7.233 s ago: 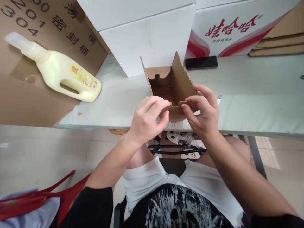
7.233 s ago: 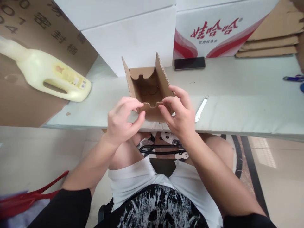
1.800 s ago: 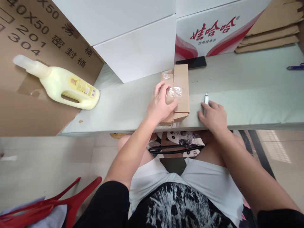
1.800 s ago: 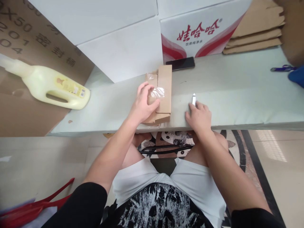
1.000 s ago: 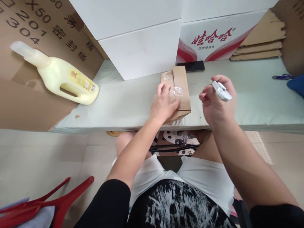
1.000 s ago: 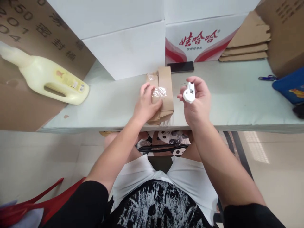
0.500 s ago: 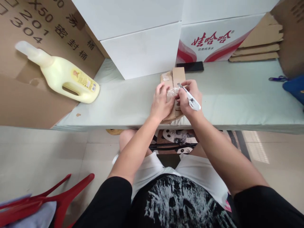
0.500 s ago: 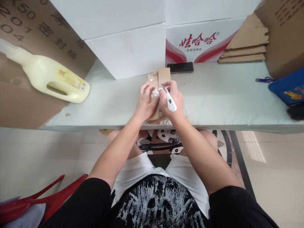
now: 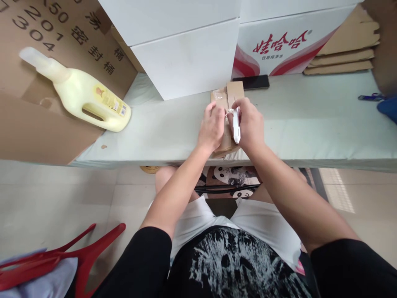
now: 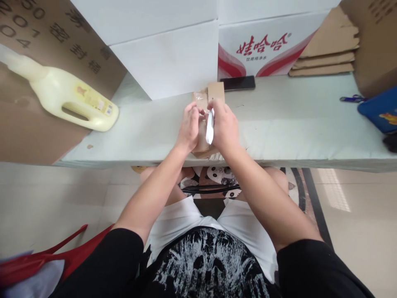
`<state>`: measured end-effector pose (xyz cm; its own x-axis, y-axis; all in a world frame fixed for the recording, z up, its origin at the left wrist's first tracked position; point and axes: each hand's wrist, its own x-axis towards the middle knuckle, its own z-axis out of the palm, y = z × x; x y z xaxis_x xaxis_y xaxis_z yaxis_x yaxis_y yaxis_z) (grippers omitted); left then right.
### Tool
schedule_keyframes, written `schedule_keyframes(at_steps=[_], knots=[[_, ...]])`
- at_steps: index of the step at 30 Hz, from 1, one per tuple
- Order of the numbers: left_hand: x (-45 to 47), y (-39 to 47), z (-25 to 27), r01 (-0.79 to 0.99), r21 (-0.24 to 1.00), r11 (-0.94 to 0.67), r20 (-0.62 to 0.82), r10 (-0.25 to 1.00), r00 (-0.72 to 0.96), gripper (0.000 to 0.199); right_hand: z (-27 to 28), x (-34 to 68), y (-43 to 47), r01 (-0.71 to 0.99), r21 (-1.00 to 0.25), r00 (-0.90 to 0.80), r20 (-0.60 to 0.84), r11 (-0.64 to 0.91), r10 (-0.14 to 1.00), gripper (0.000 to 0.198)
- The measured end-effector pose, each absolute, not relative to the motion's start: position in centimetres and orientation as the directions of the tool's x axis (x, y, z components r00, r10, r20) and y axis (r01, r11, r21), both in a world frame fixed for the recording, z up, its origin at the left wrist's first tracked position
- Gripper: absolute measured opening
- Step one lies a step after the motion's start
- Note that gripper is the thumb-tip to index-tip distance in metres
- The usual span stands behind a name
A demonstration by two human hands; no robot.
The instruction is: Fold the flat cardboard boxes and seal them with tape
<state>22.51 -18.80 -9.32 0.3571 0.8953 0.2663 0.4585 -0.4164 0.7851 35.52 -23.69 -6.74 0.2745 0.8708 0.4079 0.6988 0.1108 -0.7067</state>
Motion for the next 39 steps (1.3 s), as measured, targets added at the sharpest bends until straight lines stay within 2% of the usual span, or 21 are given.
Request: schedule_keyframes(at_steps=[3,10,14,17,19,20,21,22,23,24,25,27,31,35,36,39], knots=[[22.6,-19.6,-8.0,0.502,0.809,-0.305,0.144,0.932,0.333,0.042,-7.2,35.7,-23.5,0.665,-0.73,0.293,0.45,0.158,0.844,0.02],[22.3,-19.6,-6.7,0.501,0.77,-0.394,0.133,0.868,0.478,0.022,-8.4,36.4,-23.2,0.65,-0.74,0.293,0.454,0.173,0.841,0.038],[22.5,-19.1,-6.9,0.523,0.771,-0.362,0.08,0.871,0.485,0.02,-7.0,36.3,-23.0,0.666,-0.731,0.255,0.409,0.147,0.876,0.044],[22.4,-18.9,-7.5,0.534,0.773,-0.342,0.081,0.889,0.452,0.022,-5.9,36.0,-25.5,0.661,-0.723,0.249,0.464,0.201,0.85,0.04],[22.3,-18.8,-7.8,0.539,0.767,-0.349,0.105,0.897,0.43,0.022,-6.4,35.0,-29.6,0.65,-0.702,0.169,0.508,0.292,0.844,0.03],[22.3,-18.8,-7.9,0.544,0.765,-0.345,0.107,0.901,0.42,0.023,-7.2,34.3,-32.2,0.625,-0.695,0.03,0.478,0.357,0.878,0.023],[22.3,-18.8,-7.9,0.549,0.765,-0.336,0.102,0.905,0.413,0.024,-8.5,33.3,-35.1,0.564,-0.698,-0.218,0.391,0.442,0.894,0.019],[22.3,-18.9,-7.9,0.55,0.769,-0.326,0.094,0.909,0.407,0.025,-10.0,32.1,-37.9,0.482,-0.726,-0.486,0.245,0.491,0.839,0.016],[22.3,-19.0,-7.8,0.548,0.774,-0.316,0.087,0.911,0.403,0.027,-11.9,30.9,-40.5,0.433,-0.766,-0.695,0.053,0.476,0.717,0.016],[22.3,-19.0,-7.8,0.544,0.779,-0.312,0.084,0.912,0.403,0.027,-13.8,29.6,-42.8,0.439,-0.788,-0.807,-0.133,0.433,0.575,0.017],[22.3,-19.1,-7.7,0.54,0.783,-0.31,0.084,0.912,0.402,0.028,-15.7,28.5,-44.6,0.447,-0.791,-0.836,-0.203,0.418,0.51,0.014],[22.4,-19.2,-7.7,0.537,0.783,-0.313,0.092,0.913,0.398,0.029,-18.9,26.7,-46.7,0.468,-0.786,-0.85,-0.276,0.404,0.448,0.009],[22.4,-19.0,-8.0,0.539,0.776,-0.328,0.112,0.912,0.394,0.028,-21.6,25.4,-47.4,0.533,-0.751,-0.821,-0.346,0.39,0.454,0.017],[22.5,-18.8,-8.3,0.535,0.775,-0.338,0.125,0.911,0.394,0.023,-21.7,25.2,-47.9,0.571,-0.729,-0.789,-0.358,0.379,0.5,0.047],[22.5,-18.8,-8.4,0.532,0.776,-0.339,0.128,0.911,0.393,0.022,-21.7,25.2,-48.2,0.584,-0.721,-0.781,-0.373,0.374,0.5,0.045],[22.5,-18.9,-8.3,0.529,0.779,-0.337,0.129,0.912,0.391,0.023,-21.9,25.0,-48.9,0.631,-0.687,-0.755,-0.435,0.36,0.49,0.022]])
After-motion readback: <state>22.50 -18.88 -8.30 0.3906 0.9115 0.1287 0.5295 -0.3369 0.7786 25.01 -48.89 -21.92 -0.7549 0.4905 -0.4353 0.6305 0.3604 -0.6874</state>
